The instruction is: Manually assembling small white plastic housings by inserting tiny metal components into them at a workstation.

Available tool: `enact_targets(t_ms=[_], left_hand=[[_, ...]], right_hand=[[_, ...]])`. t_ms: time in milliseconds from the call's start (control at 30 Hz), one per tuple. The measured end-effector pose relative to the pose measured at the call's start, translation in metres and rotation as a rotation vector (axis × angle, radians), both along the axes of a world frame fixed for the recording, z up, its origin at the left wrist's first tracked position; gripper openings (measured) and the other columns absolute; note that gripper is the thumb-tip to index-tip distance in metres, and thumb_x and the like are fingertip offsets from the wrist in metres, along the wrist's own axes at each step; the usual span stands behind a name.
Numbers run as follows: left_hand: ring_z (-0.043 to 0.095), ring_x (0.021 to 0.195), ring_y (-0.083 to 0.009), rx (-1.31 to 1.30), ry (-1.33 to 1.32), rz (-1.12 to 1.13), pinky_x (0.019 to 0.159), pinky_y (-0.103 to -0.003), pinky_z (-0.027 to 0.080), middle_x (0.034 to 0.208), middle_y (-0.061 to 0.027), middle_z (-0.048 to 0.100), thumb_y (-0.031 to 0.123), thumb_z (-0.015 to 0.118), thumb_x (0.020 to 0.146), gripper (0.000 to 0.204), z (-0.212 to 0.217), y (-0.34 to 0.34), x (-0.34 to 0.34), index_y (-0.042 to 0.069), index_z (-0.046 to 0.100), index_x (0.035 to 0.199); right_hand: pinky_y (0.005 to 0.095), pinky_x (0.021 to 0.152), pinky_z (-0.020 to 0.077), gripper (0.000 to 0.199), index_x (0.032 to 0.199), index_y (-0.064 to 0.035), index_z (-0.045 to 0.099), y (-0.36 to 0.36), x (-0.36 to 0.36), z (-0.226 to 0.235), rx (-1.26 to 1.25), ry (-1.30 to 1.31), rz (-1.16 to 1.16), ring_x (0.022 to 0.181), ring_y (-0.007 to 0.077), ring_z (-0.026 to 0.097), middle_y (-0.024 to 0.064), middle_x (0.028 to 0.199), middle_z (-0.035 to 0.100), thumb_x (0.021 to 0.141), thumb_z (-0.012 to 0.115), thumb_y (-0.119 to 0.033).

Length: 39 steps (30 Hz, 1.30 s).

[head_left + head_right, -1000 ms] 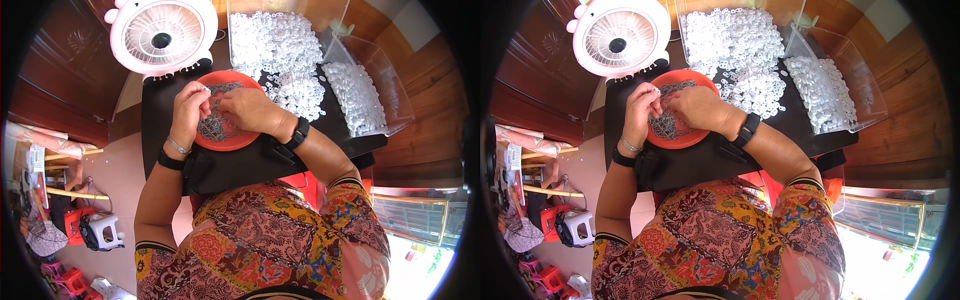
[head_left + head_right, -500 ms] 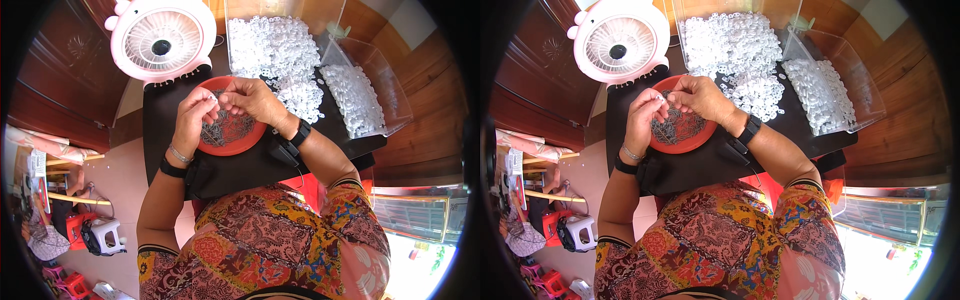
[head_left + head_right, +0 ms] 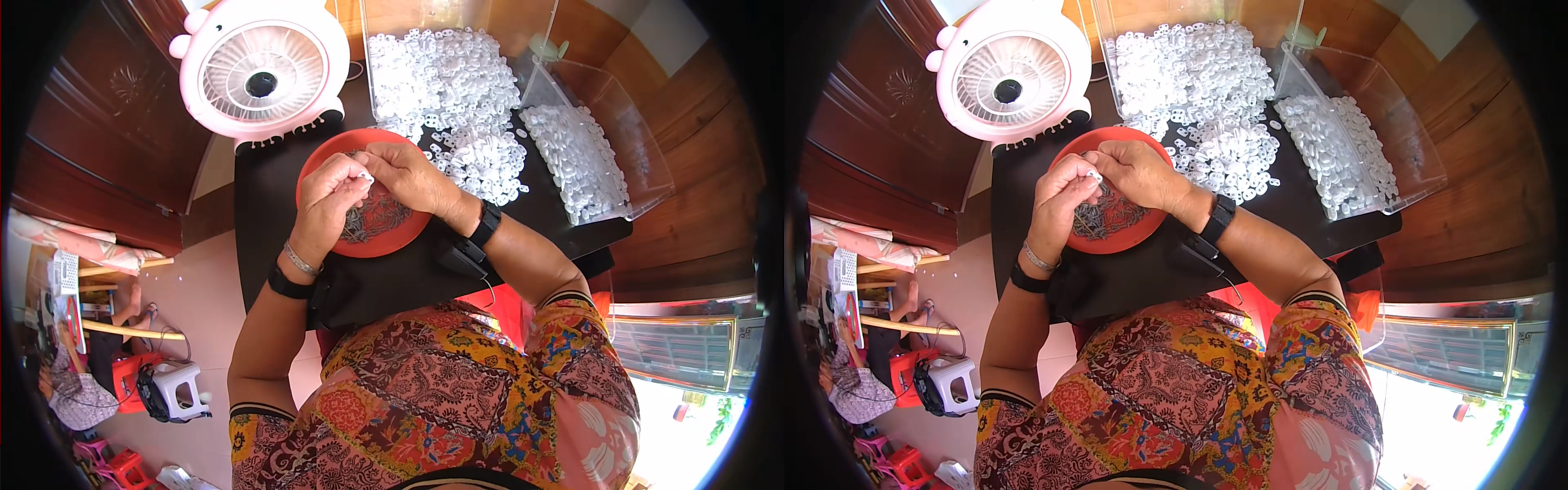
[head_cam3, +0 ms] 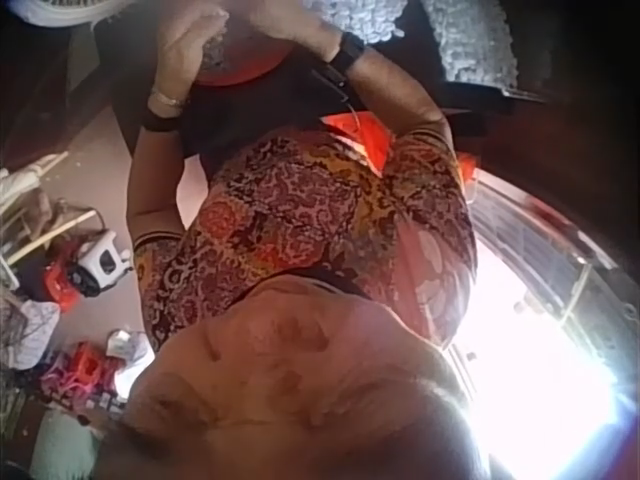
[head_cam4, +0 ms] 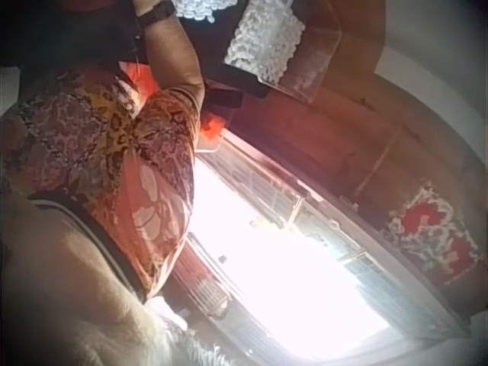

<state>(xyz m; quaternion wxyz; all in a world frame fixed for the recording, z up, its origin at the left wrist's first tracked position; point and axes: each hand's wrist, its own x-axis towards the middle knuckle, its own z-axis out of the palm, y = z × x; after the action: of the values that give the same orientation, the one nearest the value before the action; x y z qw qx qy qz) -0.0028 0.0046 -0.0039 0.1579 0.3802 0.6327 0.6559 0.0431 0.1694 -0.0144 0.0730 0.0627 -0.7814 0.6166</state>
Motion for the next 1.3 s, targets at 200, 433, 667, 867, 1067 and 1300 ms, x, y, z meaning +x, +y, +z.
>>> enact_targets(t_ms=[200, 433, 667, 867, 1067, 1300], left_hand=[[0.052, 0.067, -0.0086, 0.031, -0.196, -0.007, 0.063, -0.022, 0.043, 0.076, -0.0034, 0.057, 0.011, 0.054, 0.088, 0.012, 0.000, -0.005, -0.005, 0.001, 0.059, 0.084], [0.055, 0.070, -0.0110, 0.095, -0.360, -0.016, 0.065, -0.024, 0.042, 0.080, -0.0047, 0.059, 0.012, 0.051, 0.090, 0.014, 0.001, -0.008, -0.008, 0.001, 0.059, 0.088], [0.056, 0.071, -0.0118, 0.111, -0.392, -0.025, 0.064, -0.024, 0.043, 0.081, -0.0053, 0.059, 0.012, 0.050, 0.090, 0.014, -0.002, -0.008, -0.011, 0.000, 0.059, 0.089], [0.055, 0.070, -0.0119, 0.034, -0.363, 0.006, 0.064, -0.024, 0.043, 0.079, -0.0054, 0.059, 0.012, 0.050, 0.089, 0.015, -0.001, -0.008, -0.010, 0.000, 0.059, 0.088], [0.055, 0.066, -0.0104, 0.002, -0.294, -0.016, 0.062, -0.022, 0.043, 0.074, -0.0045, 0.059, 0.012, 0.054, 0.086, 0.014, 0.004, -0.005, -0.006, 0.000, 0.061, 0.083], [0.054, 0.065, -0.0100, -0.014, -0.272, 0.007, 0.061, -0.022, 0.042, 0.071, -0.0040, 0.058, 0.012, 0.055, 0.086, 0.014, 0.001, -0.006, -0.007, 0.000, 0.061, 0.084]], right_hand=[[0.0207, 0.056, 0.0423, 0.026, 0.089, -0.0050, 0.056, 0.005, 0.003, 0.010, -0.121, -0.192, 0.168, 0.062, 0.0059, 0.050, -0.0020, 0.072, 0.054, 0.100, 0.046, -0.026], [0.0202, 0.060, 0.0447, 0.020, 0.090, -0.0041, 0.056, 0.005, 0.002, 0.010, -0.149, -0.144, 0.176, 0.067, 0.0059, 0.052, -0.0009, 0.077, 0.057, 0.098, 0.048, -0.020], [0.0208, 0.065, 0.0460, 0.015, 0.092, -0.0019, 0.056, 0.006, 0.001, 0.007, -0.095, -0.086, 0.172, 0.070, 0.0059, 0.053, -0.0008, 0.079, 0.058, 0.097, 0.051, -0.015], [0.0218, 0.062, 0.0456, 0.011, 0.089, -0.0009, 0.058, 0.004, 0.002, 0.009, -0.041, -0.079, 0.116, 0.068, 0.0066, 0.054, -0.0001, 0.076, 0.059, 0.092, 0.056, -0.011], [0.0234, 0.060, 0.0461, 0.008, 0.088, -0.0005, 0.059, 0.007, 0.003, 0.012, -0.046, -0.099, 0.088, 0.068, 0.0076, 0.055, 0.0006, 0.075, 0.060, 0.086, 0.059, -0.008], [0.0211, 0.061, 0.0430, 0.006, 0.088, -0.0010, 0.056, 0.007, 0.004, 0.013, 0.053, -0.117, 0.116, 0.069, 0.0061, 0.052, -0.0005, 0.077, 0.056, 0.084, 0.055, -0.005]])
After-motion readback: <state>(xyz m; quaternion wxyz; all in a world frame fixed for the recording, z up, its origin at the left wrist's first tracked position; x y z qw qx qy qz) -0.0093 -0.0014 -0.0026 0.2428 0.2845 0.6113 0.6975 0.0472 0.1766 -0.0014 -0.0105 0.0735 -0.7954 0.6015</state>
